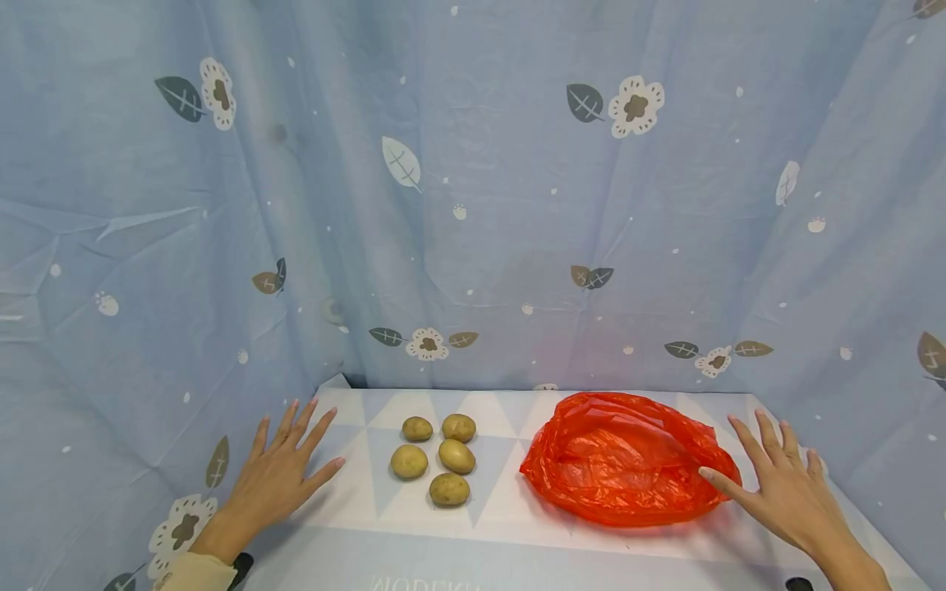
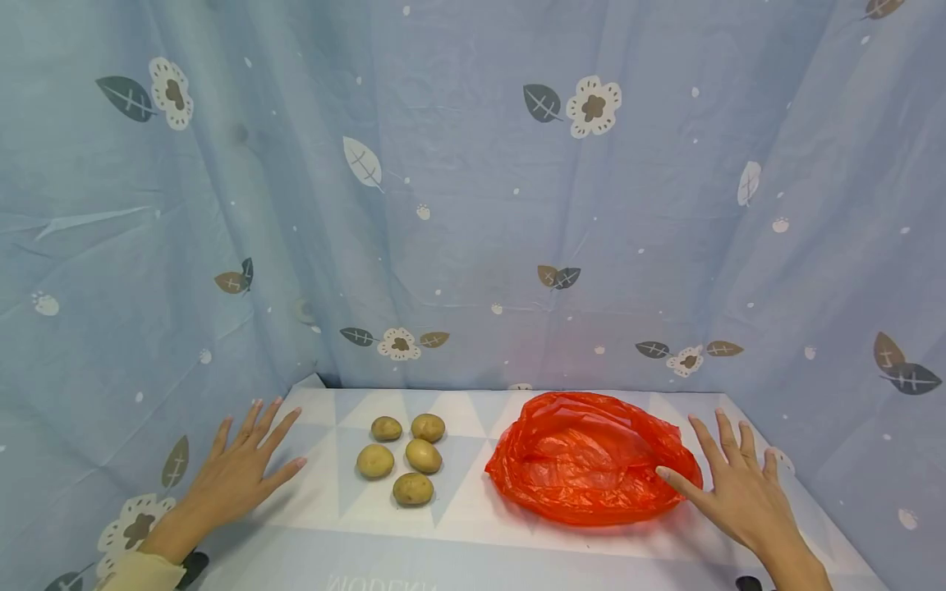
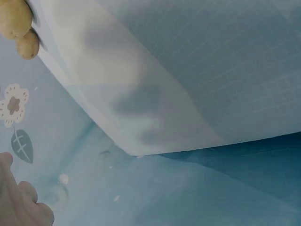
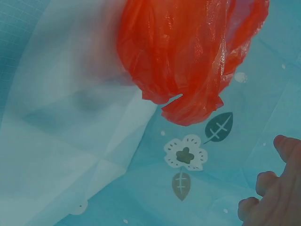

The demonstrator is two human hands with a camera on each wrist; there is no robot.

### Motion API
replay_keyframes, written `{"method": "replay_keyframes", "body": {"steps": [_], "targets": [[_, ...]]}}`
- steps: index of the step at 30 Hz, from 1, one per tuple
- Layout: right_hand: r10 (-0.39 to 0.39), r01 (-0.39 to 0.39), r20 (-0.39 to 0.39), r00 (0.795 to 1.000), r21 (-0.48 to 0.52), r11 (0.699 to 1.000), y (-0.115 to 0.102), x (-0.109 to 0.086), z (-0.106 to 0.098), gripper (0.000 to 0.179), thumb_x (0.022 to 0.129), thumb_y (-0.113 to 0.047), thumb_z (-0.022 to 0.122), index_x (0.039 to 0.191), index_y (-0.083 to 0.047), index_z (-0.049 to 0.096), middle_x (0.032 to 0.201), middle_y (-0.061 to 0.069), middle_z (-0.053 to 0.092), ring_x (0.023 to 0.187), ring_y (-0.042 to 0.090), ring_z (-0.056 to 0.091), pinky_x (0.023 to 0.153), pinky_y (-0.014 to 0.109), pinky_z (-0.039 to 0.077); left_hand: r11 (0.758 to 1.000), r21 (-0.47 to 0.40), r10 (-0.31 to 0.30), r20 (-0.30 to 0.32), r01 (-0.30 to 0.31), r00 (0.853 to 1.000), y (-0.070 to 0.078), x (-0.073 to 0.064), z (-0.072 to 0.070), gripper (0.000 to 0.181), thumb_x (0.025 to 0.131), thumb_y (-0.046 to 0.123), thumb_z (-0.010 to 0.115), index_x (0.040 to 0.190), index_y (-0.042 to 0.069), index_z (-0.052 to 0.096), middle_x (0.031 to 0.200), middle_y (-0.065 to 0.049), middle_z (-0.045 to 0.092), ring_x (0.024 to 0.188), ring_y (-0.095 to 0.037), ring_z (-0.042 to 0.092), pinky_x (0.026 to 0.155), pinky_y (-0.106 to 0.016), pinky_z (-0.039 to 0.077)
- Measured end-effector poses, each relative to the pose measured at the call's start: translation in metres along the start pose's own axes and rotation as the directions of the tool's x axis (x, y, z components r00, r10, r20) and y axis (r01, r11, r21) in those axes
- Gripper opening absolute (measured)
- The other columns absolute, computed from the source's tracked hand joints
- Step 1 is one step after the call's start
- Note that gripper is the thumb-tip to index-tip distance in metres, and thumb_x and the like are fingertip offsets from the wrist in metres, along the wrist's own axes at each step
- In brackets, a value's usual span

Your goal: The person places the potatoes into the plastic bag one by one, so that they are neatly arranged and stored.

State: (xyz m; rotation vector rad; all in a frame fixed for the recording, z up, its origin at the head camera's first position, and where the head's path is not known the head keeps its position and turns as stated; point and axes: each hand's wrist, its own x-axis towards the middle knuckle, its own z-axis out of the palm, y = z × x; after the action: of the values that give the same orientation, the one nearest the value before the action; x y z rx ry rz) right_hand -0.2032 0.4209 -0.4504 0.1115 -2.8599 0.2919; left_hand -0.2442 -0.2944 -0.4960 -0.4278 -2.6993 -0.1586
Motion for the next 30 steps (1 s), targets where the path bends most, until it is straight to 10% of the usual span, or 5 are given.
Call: {"method": "replay_keyframes", "body": {"steps": [7,12,19,24,30], "targets": [[0.051,-0.052,0.078,0.996,0.006,0.999,-0.001,0.003,-0.003,0.104,0.093,-0.069,0.058,0.166,-0.015,0.007,0.166,0.031,-0.004,0.139,0.069,0.011,0.095,0.088,0.018,1.0,-0.009,-0.011,0.019,0.012,1.0,-0.002,-0.001,0.0,0.083,0.099,0.064,0.053,0.166,0.025,0.02,0.171,-0.012,0.013,0.158,-0.032,-0.002,0.118,-0.068,0.002],[0.117,-0.121,0.137,0.984,0.018,0.993,-0.001,0.007,-0.004,0.103,0.092,-0.072,0.057,0.159,-0.001,0.026,0.152,0.044,0.025,0.122,0.07,0.038,0.069,0.077,0.048,0.988,-0.119,-0.085,0.083,0.095,0.993,-0.001,0.004,-0.001,0.079,0.1,0.062,0.053,0.16,0.013,0.037,0.164,-0.024,0.029,0.153,-0.047,0.016,0.114,-0.073,0.011],[0.057,-0.066,0.072,0.996,0.138,0.988,0.001,0.006,0.005,0.083,0.089,-0.057,0.074,0.14,0.004,0.052,0.129,0.041,0.052,0.107,0.057,0.054,0.072,0.069,0.053,0.914,-0.328,-0.21,0.121,0.239,0.97,0.001,0.007,-0.001,0.068,0.101,0.055,0.058,0.141,-0.001,0.056,0.136,-0.026,0.061,0.124,-0.048,0.056,0.098,-0.065,0.043],[0.096,-0.113,0.093,0.991,0.2,0.973,0.002,0.007,0.01,0.081,0.089,-0.054,0.076,0.14,0.004,0.051,0.124,0.042,0.049,0.096,0.046,0.057,0.062,0.05,0.057,0.869,-0.386,-0.248,0.199,0.309,0.948,0.004,0.006,0.0,0.069,0.1,0.059,0.058,0.138,0.001,0.058,0.134,-0.022,0.064,0.116,-0.043,0.063,0.092,-0.058,0.051],[0.112,-0.152,0.152,0.982,0.29,0.945,0.01,0.006,0.02,0.08,0.093,-0.05,0.074,0.145,0.004,0.046,0.133,0.041,0.043,0.104,0.051,0.057,0.07,0.056,0.058,0.856,-0.402,-0.253,0.226,0.326,0.941,0.011,0.007,0.006,0.066,0.098,0.059,0.061,0.135,0.004,0.061,0.131,-0.019,0.066,0.109,-0.037,0.067,0.087,-0.054,0.054]]}}
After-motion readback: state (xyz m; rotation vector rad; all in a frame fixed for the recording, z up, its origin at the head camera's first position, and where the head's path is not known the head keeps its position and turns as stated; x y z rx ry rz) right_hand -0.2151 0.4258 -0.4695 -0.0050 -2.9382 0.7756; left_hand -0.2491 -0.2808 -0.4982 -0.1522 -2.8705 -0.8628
